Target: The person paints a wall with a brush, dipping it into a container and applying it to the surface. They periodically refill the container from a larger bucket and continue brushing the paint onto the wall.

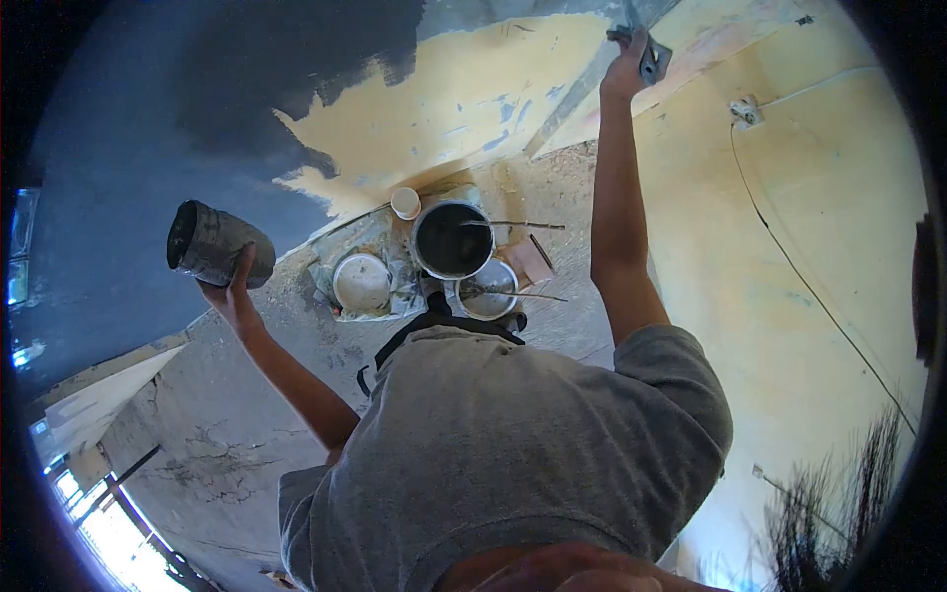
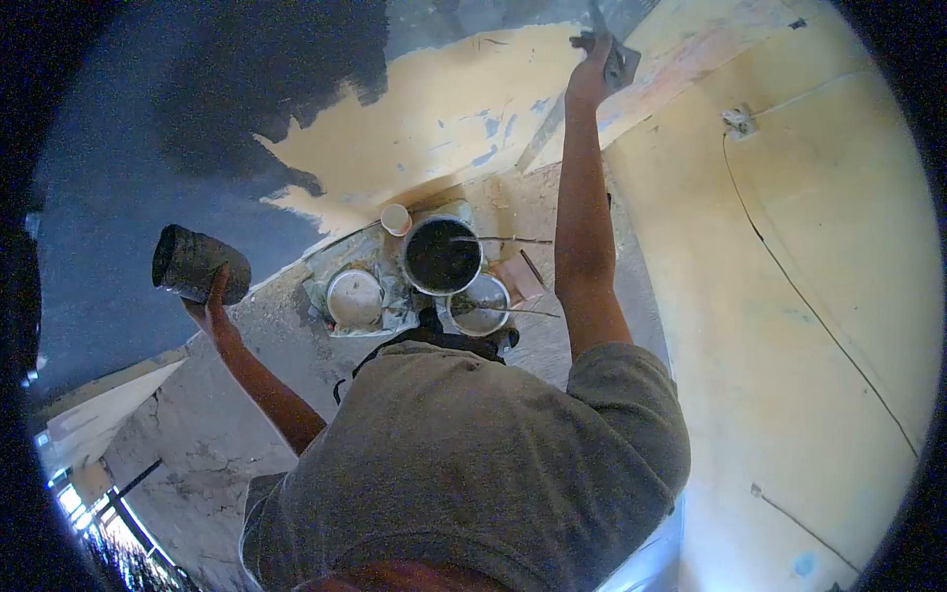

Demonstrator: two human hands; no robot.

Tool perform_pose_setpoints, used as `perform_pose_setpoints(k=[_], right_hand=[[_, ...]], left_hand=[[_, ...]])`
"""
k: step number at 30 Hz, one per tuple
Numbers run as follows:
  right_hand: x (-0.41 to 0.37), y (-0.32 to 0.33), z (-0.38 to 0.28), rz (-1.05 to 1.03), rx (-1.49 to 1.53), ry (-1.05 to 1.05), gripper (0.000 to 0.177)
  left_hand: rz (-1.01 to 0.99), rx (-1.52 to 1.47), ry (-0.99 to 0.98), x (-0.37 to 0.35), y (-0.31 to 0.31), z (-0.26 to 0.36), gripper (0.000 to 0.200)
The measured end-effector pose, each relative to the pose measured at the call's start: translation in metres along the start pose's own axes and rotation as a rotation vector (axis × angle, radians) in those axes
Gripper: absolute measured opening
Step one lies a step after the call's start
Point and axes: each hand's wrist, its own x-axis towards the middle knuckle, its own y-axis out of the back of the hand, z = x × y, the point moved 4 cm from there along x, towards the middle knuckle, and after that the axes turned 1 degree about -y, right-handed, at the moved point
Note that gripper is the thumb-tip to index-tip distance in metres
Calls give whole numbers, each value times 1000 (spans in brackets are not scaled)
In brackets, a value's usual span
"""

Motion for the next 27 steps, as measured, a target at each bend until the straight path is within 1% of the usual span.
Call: perform_pose_setpoints(k=[1,2,3,4,5,7,9,11,13,14,16,17,18,19,20,22,23,26,27], right_hand=[[-8,9,-3,13,-32,-38,24],[-17,18,-5,12,-34,-32,24],[-27,27,-7,56,-56,-55,22],[-34,35,-8,98,-77,-76,21],[-39,39,-8,95,-77,-72,21],[-48,51,-4,216,-143,-207,21],[-48,49,4,212,-171,-240,20],[-42,37,6,209,-198,-276,20],[-27,18,11,214,-196,-369,17],[-16,8,15,215,-194,-362,17],[8,-12,19,259,-11,-333,15],[21,-26,10,259,-9,-324,15],[36,-41,-2,231,0,-267,15],[50,-55,-17,204,6,-210,17],[65,-66,-28,206,3,-202,17],[98,-91,-57,190,95,-131,9],[112,-107,-78,189,99,-115,9],[132,-145,-137,158,132,-61,12],[134,-154,-152,96,194,5,13]], left_hand=[[9,11,0,0,0,-3,90],[19,21,-2,1,0,-6,90],[16,16,0,2,0,-9,90],[-3,12,-5,3,0,-12,90],[-20,8,-9,3,0,-12,89],[-21,2,12,0,0,-9,89],[-21,-9,30,0,0,-9,89],[-19,-7,7,1,6,-13,88],[-15,0,20,3,14,-20,87],[-10,7,31,5,16,-25,87],[-5,-32,29,5,20,-33,87],[4,-65,29,5,21,-33,87],[1,-71,26,6,21,-33,87],[2,-77,29,4,20,-30,87],[3,-83,33,3,20,-30,88],[-11,-84,22,5,22,-44,88],[-16,-80,10,8,21,-49,88],[-51,-86,7,4,10,-36,89],[-51,-99,-2,4,9,-36,89]])
